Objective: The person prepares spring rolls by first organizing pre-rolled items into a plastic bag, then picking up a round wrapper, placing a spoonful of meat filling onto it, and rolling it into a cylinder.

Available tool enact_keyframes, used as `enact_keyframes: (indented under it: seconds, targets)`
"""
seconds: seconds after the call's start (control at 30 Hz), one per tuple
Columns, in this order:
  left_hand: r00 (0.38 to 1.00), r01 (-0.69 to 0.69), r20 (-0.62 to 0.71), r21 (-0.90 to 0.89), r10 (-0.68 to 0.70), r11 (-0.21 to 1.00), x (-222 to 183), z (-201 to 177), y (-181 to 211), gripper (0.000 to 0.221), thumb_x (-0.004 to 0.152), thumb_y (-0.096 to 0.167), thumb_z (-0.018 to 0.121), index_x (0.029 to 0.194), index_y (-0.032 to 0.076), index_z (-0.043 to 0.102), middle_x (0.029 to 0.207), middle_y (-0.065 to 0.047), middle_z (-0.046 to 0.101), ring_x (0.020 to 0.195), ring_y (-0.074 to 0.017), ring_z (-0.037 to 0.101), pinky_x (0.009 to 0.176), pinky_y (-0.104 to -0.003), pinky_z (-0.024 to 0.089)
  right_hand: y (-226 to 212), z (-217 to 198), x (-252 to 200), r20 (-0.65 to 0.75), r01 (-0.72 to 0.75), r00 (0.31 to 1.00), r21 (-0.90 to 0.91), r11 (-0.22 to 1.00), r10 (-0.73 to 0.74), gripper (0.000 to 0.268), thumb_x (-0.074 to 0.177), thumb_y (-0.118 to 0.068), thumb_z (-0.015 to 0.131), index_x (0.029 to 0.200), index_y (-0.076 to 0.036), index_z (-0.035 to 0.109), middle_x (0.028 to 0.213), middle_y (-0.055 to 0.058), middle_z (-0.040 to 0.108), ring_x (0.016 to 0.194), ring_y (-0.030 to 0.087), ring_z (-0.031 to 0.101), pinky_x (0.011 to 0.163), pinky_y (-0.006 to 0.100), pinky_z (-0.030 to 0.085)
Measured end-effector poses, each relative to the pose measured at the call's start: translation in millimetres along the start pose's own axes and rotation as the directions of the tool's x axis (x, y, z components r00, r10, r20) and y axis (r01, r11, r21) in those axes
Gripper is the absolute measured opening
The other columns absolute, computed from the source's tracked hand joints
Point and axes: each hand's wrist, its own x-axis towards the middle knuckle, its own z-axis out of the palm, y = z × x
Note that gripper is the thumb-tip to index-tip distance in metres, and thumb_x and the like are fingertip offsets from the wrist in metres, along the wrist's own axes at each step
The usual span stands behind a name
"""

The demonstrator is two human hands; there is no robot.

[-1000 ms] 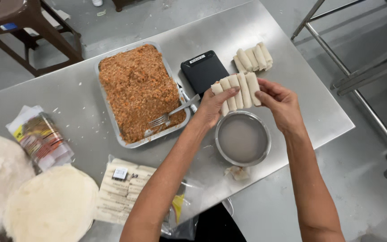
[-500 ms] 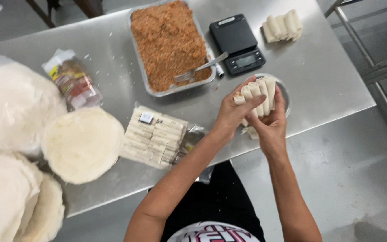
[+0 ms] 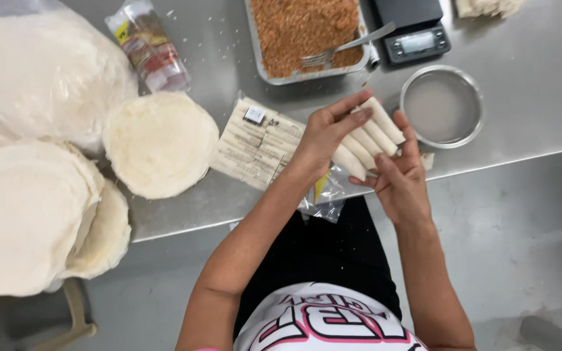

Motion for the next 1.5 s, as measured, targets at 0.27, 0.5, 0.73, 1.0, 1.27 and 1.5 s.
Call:
enact_keyframes:
  seconds: [0.27, 0.5, 0.73, 1.0, 1.27, 1.5]
  targets:
    - [0.878, -0.456, 0.323, 0.789, 0.354, 0.412, -61, 0, -6, 0.084, 0.085, 0.062, 0.071, 0.15, 0.015, 0.048, 0.128, -0.018, 0.064, 0.116, -0.0406, 0.065, 0.096, -0.053, 0.053, -23, -51, -47, -0.266, 0.038, 0.963, -0.014, 0.999, -0.04, 0.066, 0.096, 0.006, 0.058, 0.153, -0.023, 0.041, 0.151, 0.023, 0.055, 0.106, 0.043, 0.072, 0.065, 0.047, 0.072]
    - [0.925, -0.323, 0.346, 0.933, 0.157, -0.157, -78, -48, -100, 0.058, 0.079, 0.003, 0.07, 0.135, 0.014, 0.058, 0.105, -0.007, 0.058, 0.093, -0.0288, 0.061, 0.07, -0.037, 0.054, 25, -96, -104, -0.549, 0.035, 0.829, -0.137, 0.99, -0.105, 0.058, 0.099, 0.001, 0.059, 0.149, -0.025, 0.042, 0.134, 0.012, 0.063, 0.078, 0.023, 0.075, 0.074, 0.046, 0.071]
    - [0.773, -0.454, 0.458, 0.883, 0.438, -0.121, -92, -21, -82, 0.041, 0.093, 0.008, 0.057, 0.133, 0.019, 0.059, 0.103, -0.001, 0.056, 0.088, -0.02, 0.059, 0.073, -0.029, 0.053, 87, -54, -84, -0.409, -0.107, 0.908, -0.021, 0.994, 0.089, 0.059, 0.092, 0.005, 0.062, 0.143, -0.016, 0.043, 0.126, 0.015, 0.064, 0.084, 0.033, 0.075, 0.064, 0.048, 0.07]
    - [0.761, -0.492, 0.389, 0.868, 0.519, 0.069, -106, -26, -98, 0.039, 0.103, 0.015, 0.053, 0.14, 0.026, 0.057, 0.113, 0.002, 0.061, 0.101, -0.0198, 0.062, 0.085, -0.032, 0.058, 84, -6, -49, -0.305, -0.263, 0.931, -0.189, 0.946, 0.198, 0.06, 0.092, 0.007, 0.059, 0.148, -0.008, 0.047, 0.126, 0.018, 0.066, 0.099, 0.029, 0.072, 0.08, 0.047, 0.066]
    - [0.775, -0.183, -0.474, 0.465, 0.418, 0.866, -153, -67, 17, 0.061, 0.108, 0.021, 0.04, 0.159, -0.002, 0.016, 0.165, -0.029, 0.017, 0.15, -0.0454, 0.024, 0.121, -0.054, 0.026, 81, 23, -33, -0.302, -0.485, 0.854, -0.163, 0.859, 0.424, 0.068, 0.084, 0.007, 0.068, 0.148, -0.009, 0.051, 0.118, 0.021, 0.068, 0.087, 0.035, 0.073, 0.07, 0.054, 0.067]
    - [0.847, -0.063, -0.448, 0.45, 0.286, 0.891, -155, -104, 12, 0.078, 0.105, 0.05, 0.036, 0.161, -0.001, 0.017, 0.163, -0.031, 0.023, 0.146, -0.0531, 0.033, 0.118, -0.058, 0.033, 82, 45, -32, -0.269, -0.432, 0.882, -0.127, 0.893, 0.388, 0.072, 0.085, 0.009, 0.066, 0.152, -0.011, 0.047, 0.093, 0.003, 0.067, 0.08, 0.022, 0.074, 0.079, 0.046, 0.069]
